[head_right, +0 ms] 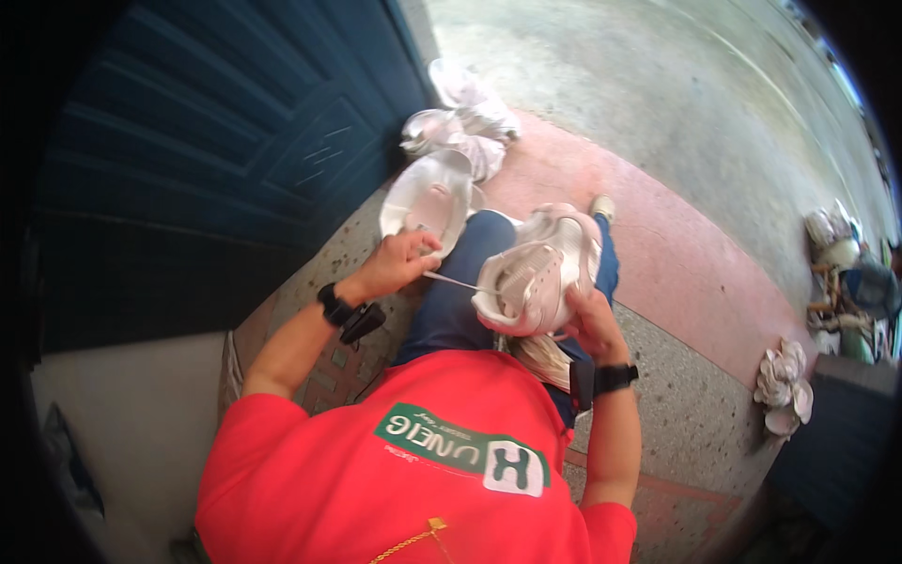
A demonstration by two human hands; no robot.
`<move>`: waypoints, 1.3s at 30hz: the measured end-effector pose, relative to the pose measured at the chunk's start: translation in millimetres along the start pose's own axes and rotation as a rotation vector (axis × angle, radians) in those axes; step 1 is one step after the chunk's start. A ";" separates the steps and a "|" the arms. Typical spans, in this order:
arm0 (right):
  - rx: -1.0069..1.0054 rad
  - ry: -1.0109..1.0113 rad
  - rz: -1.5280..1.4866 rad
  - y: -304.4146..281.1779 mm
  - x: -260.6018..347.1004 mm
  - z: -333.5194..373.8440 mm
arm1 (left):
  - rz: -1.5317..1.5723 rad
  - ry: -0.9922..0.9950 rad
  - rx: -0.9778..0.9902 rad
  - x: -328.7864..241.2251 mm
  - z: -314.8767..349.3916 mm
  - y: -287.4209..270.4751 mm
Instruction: Manually tensioning and securing elastic bands onto a shoe component.
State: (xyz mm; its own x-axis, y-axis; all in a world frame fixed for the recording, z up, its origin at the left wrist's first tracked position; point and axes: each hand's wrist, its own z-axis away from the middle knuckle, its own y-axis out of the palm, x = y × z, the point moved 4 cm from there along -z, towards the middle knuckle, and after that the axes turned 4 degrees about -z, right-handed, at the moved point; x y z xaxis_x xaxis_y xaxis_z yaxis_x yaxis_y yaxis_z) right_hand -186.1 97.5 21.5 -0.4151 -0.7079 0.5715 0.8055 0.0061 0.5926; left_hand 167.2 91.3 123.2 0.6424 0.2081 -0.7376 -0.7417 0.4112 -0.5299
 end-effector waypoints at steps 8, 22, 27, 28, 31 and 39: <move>-0.304 -0.122 0.047 -93.5 24.7 -26.7 | -0.339 0.630 0.172 -70.8 -9.2 137.3; -0.986 -0.421 0.442 -179.3 53.8 175.2 | -0.871 0.717 0.186 -27.1 3.3 190.8; -0.525 -0.392 0.931 -61.6 -10.9 93.5 | -0.727 0.768 0.012 -28.5 -19.5 191.0; -0.516 -0.435 0.985 -46.5 -12.5 88.2 | -0.726 0.752 0.017 -29.8 -22.1 189.5; -0.518 -0.684 1.185 -6.6 -0.8 82.9 | -0.714 0.709 0.083 -32.5 -27.3 188.5; -0.057 -0.658 1.341 67.5 -16.8 50.1 | -0.610 0.573 0.197 -17.9 -55.5 203.2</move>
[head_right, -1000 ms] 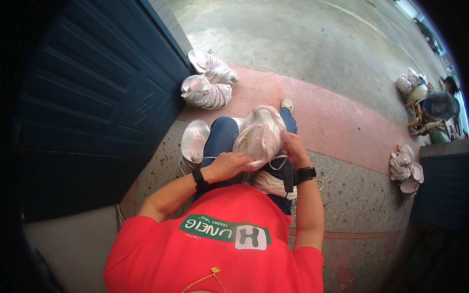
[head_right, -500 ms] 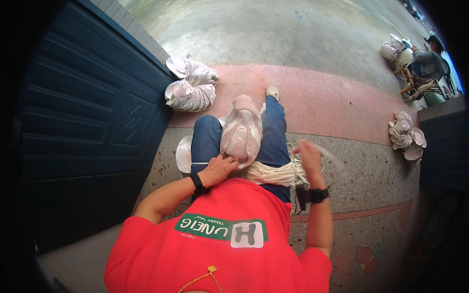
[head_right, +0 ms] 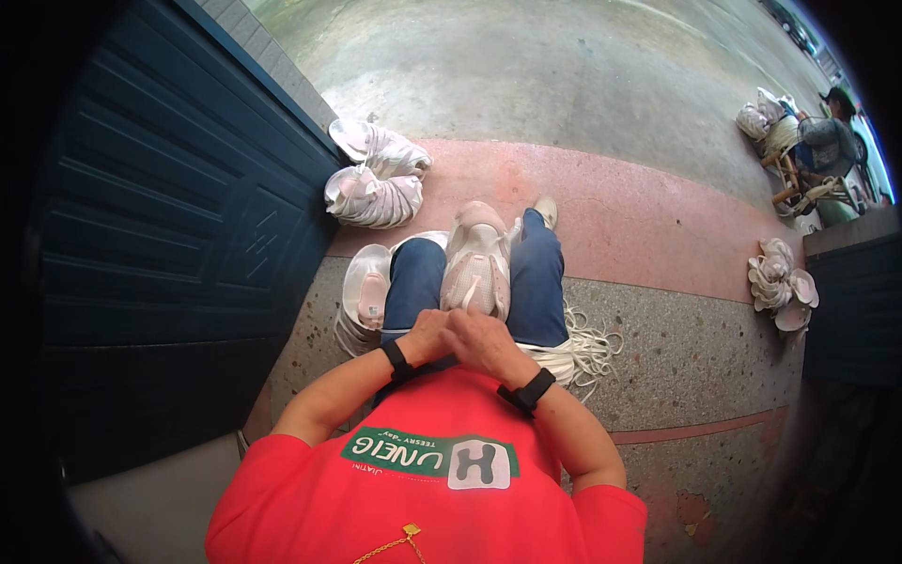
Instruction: Manually tensioning and securing elastic bands onto a shoe component.
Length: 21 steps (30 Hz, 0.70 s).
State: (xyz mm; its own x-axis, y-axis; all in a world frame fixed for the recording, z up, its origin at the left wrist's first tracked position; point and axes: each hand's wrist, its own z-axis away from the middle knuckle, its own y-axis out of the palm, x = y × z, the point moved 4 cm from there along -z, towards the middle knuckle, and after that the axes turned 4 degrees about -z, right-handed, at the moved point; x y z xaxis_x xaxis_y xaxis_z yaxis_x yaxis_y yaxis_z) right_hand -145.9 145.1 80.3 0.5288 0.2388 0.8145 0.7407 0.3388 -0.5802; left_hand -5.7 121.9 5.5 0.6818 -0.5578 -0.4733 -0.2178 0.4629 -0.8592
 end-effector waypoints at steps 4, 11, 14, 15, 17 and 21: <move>0.151 -0.015 -0.095 2.6 -3.6 3.9 | 0.285 0.064 -0.062 17.7 17.0 -20.2; 0.371 -0.068 -0.106 1.8 -4.2 1.9 | 1.231 -0.301 0.234 15.6 -11.0 -58.9; 0.399 -0.060 -0.239 5.3 -17.5 1.7 | 1.325 -0.325 0.255 -2.3 -35.6 -74.3; 0.370 -0.053 -0.347 6.0 -26.6 2.6 | 1.329 -0.316 0.245 -4.3 -39.9 -79.7; 0.279 0.186 -0.815 -2.0 -62.7 7.0 | 1.337 -0.293 0.230 -7.9 -44.7 -85.8; -0.109 0.677 -1.660 -32.4 -96.3 -2.1 | 1.252 -0.275 0.259 -17.3 -46.4 -73.2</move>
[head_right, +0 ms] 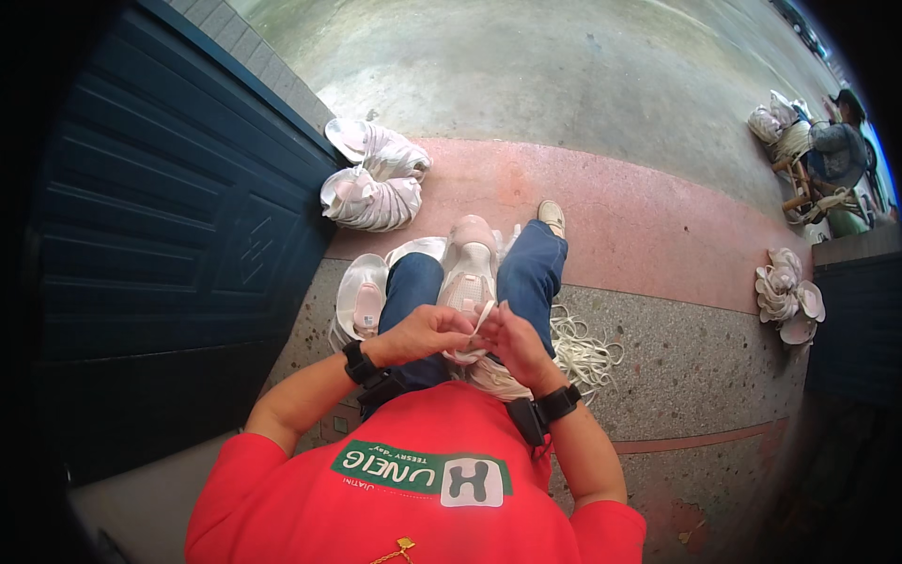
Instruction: Manually tensioning and securing elastic bands onto a shoe component.
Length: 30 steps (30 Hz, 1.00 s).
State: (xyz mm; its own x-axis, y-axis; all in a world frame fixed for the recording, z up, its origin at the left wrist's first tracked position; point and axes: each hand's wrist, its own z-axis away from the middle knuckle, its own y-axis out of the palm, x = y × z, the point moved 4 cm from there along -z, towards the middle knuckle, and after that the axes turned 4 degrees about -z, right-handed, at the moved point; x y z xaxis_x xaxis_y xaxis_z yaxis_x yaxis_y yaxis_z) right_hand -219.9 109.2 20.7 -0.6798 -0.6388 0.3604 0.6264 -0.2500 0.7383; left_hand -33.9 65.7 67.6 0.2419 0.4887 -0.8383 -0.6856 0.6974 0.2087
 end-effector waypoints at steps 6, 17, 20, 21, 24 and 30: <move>-0.052 -0.312 0.037 17.9 68.5 -2.1 | -0.127 0.022 -0.102 -8.4 -11.0 12.6; -0.241 -0.439 1.004 -39.8 69.3 -38.6 | -0.995 0.295 -0.483 -0.1 -79.0 -54.5; -0.260 -0.447 1.074 -38.2 51.2 -47.4 | -0.995 0.171 -0.462 -4.2 -88.0 -53.6; -0.276 -0.452 1.124 -35.0 50.9 -46.8 | -0.990 0.168 -0.469 -4.8 -89.3 -54.9; -0.329 -0.453 1.277 -18.2 52.7 -47.2 | -0.962 0.181 -0.502 -5.3 -91.1 -60.0; -0.410 -0.598 1.406 -21.9 51.5 -57.9 | -0.798 0.154 -0.566 -0.4 -101.5 -62.8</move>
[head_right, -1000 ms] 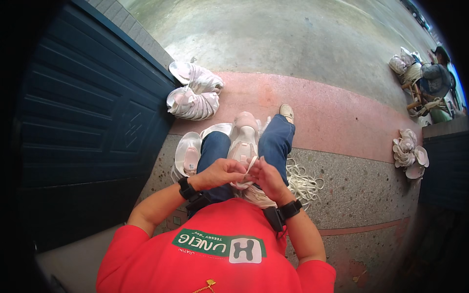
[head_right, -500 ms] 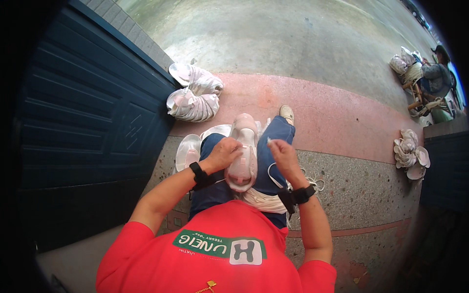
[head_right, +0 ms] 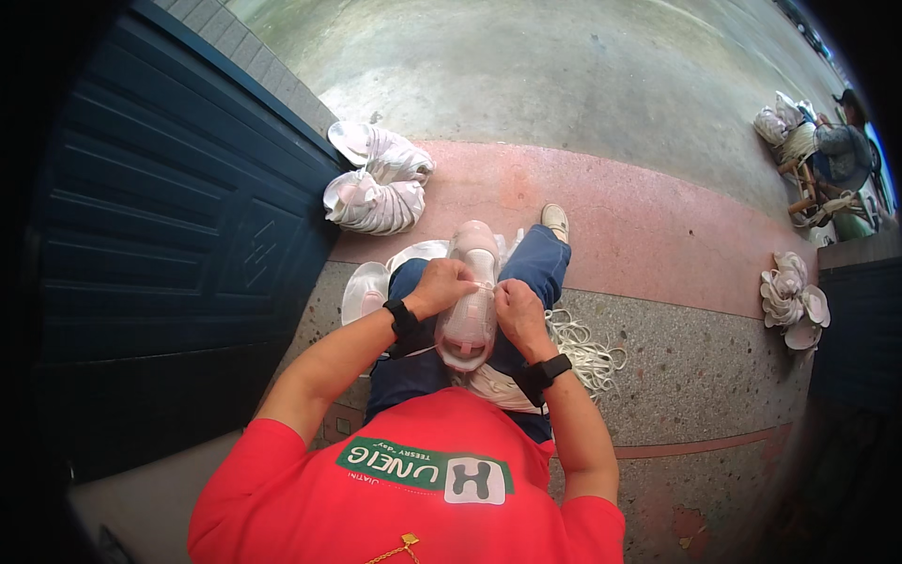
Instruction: Manually tensioning and securing elastic bands onto a shoe component.
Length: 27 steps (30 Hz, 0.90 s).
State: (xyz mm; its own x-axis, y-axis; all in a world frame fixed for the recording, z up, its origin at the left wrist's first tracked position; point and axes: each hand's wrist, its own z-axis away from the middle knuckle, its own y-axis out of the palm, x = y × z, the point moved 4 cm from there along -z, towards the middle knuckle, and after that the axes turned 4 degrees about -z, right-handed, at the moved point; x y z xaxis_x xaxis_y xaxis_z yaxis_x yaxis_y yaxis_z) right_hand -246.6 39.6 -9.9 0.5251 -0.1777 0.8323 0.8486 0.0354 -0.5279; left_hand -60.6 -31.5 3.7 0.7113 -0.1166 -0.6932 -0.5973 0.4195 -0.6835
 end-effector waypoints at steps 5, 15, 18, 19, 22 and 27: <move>-0.048 0.005 0.079 2.8 5.4 1.4 | 0.030 -0.055 -0.011 -0.1 -1.4 0.5; -0.059 0.011 0.098 -0.8 8.2 2.8 | 0.064 -0.104 0.020 2.9 -3.1 1.0; -0.060 0.001 0.106 0.8 9.1 0.6 | 0.068 -0.112 0.026 3.4 -3.3 0.6; -0.054 -0.007 0.109 1.4 9.6 -0.6 | 0.067 -0.115 0.031 2.8 -2.7 0.4; -0.027 -0.033 0.109 3.1 12.0 -1.3 | 0.057 -0.127 0.051 4.1 -0.9 -0.6; -0.005 -0.119 0.051 7.7 8.7 -4.0 | 0.066 -0.127 0.050 4.4 -0.3 -0.7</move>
State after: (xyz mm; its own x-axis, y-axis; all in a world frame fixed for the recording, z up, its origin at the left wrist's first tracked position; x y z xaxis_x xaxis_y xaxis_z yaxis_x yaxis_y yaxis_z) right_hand -235.8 34.4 -7.4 0.5720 -0.0573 0.8182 0.8202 0.0364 -0.5709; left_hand -57.2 -32.6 1.0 0.7138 0.0260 -0.6999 -0.6275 0.4675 -0.6226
